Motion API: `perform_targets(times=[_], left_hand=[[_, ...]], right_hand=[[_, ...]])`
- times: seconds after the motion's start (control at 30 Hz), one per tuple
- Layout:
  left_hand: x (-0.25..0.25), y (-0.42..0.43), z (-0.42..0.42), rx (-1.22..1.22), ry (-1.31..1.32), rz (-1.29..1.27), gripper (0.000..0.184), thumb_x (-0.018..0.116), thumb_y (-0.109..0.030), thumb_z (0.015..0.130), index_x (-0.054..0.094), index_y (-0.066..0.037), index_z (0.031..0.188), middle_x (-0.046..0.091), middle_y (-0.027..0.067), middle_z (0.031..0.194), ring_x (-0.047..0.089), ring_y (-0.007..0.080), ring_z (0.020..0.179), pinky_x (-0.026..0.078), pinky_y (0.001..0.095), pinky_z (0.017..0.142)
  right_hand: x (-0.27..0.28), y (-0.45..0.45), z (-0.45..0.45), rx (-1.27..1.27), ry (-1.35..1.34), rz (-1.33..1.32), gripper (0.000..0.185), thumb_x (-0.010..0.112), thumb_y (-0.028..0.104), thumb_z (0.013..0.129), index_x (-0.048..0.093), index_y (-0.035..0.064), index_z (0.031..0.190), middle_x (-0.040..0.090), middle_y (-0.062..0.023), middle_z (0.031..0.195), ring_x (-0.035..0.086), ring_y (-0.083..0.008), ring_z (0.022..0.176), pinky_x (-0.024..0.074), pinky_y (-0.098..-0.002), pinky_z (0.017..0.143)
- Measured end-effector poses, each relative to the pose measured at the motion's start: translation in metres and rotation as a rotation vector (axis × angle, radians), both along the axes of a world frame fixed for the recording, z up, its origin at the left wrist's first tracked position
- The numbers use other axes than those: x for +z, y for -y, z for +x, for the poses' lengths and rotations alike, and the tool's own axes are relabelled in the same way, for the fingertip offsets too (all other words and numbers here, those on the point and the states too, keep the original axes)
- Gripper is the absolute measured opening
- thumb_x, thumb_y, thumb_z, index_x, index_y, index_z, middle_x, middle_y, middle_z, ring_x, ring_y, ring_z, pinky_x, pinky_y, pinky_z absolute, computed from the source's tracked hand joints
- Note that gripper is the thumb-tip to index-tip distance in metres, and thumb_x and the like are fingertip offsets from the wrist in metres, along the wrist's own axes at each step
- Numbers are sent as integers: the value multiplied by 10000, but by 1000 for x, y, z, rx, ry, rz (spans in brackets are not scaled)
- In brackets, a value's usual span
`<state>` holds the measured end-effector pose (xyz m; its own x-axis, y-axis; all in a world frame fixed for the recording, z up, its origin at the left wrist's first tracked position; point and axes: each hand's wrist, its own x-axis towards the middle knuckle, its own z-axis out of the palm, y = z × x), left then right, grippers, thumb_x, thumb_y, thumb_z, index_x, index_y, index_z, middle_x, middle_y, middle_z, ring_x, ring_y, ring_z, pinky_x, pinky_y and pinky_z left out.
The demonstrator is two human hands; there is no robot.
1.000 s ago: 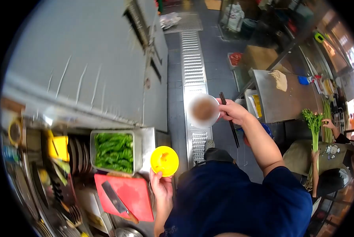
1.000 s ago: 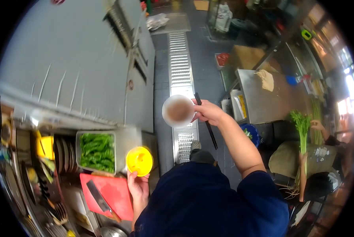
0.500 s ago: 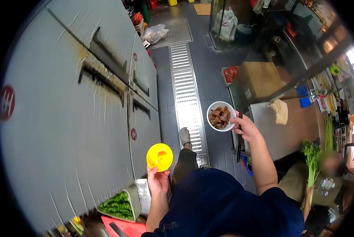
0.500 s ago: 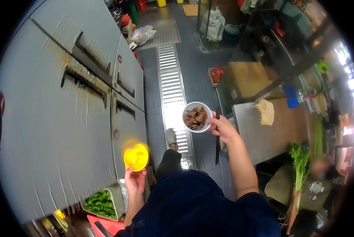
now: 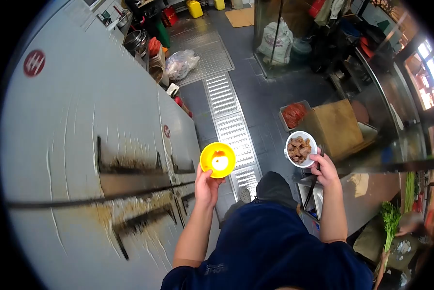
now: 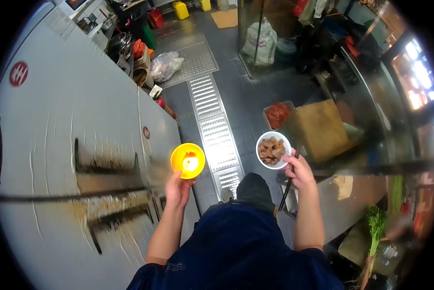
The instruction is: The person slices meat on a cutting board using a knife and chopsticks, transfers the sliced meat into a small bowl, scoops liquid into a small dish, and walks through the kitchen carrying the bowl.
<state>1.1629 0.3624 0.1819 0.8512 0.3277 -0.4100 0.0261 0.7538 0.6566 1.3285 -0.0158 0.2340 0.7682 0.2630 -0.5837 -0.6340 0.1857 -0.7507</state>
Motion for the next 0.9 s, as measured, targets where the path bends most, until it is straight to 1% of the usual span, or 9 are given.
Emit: perform_targets(times=[0.13, 0.17, 0.27, 0.33, 0.37, 0.47, 0.6, 0.7, 0.9], left_hand=[[7, -31, 95, 35, 42, -39, 457, 482, -173, 981, 431, -84, 1427, 641, 109, 1249, 695, 227, 960, 582, 346, 703], [6, -38, 118, 55, 45, -45, 473, 488, -179, 971, 430, -86, 1431, 635, 121, 1272, 697, 247, 988, 585, 344, 711], [13, -59, 175, 144, -44, -15, 502, 588, -299, 942, 481, -98, 1389, 650, 108, 1227, 661, 247, 966, 544, 360, 730], [5, -77, 207, 206, -48, -16, 519, 585, -270, 916, 475, -107, 1397, 644, 118, 1232, 659, 260, 961, 547, 368, 729], [4, -84, 219, 235, -54, -22, 530, 583, -255, 903, 473, -112, 1401, 641, 122, 1235, 658, 266, 958, 548, 372, 729], [5, -107, 262, 380, -91, -96, 559, 525, -171, 898, 424, -83, 1441, 622, 156, 1254, 677, 277, 961, 586, 382, 731], [11, -143, 318, 500, -66, -114, 574, 565, -163, 874, 433, -92, 1428, 618, 154, 1250, 660, 269, 951, 574, 374, 734], [8, -180, 369, 580, -56, -136, 565, 572, -160, 871, 440, -95, 1417, 620, 151, 1242, 657, 267, 963, 569, 374, 756], [-30, -288, 477, 622, -12, -177, 500, 556, -168, 903, 455, -106, 1389, 626, 141, 1231, 659, 263, 949, 568, 376, 783]], right_hand=[[-16, -28, 80, -12, 0, 27, 346, 656, 100, 903, 596, 65, 1242, 561, 34, 767, 394, -9, 499, 205, -178, 396], [-21, -35, 108, 14, 13, 30, 351, 652, 100, 904, 594, 62, 1248, 561, 34, 771, 386, -8, 492, 204, -178, 395], [-22, -78, 195, 109, 40, 34, 340, 635, 91, 912, 593, 55, 1247, 556, 38, 777, 347, -5, 470, 203, -182, 390], [-22, -112, 257, 152, 39, 38, 339, 631, 88, 914, 593, 54, 1249, 549, 38, 769, 342, -6, 470, 204, -181, 388], [-16, -129, 291, 194, 29, 69, 366, 626, 81, 918, 589, 47, 1280, 546, 38, 768, 365, -4, 486, 210, -177, 388], [-20, -183, 392, 330, 27, 67, 407, 626, 75, 919, 578, 40, 1321, 550, 38, 787, 387, -3, 507, 217, -173, 388], [0, -273, 499, 469, 30, 36, 394, 628, 69, 916, 587, 44, 1307, 540, 43, 789, 382, -6, 527, 224, -171, 399], [-4, -336, 568, 512, 37, 65, 401, 627, 69, 916, 585, 43, 1314, 545, 44, 797, 387, -6, 540, 225, -173, 401], [-27, -445, 678, 519, 46, 39, 406, 640, 75, 908, 582, 51, 1309, 549, 48, 798, 405, -4, 548, 222, -177, 397]])
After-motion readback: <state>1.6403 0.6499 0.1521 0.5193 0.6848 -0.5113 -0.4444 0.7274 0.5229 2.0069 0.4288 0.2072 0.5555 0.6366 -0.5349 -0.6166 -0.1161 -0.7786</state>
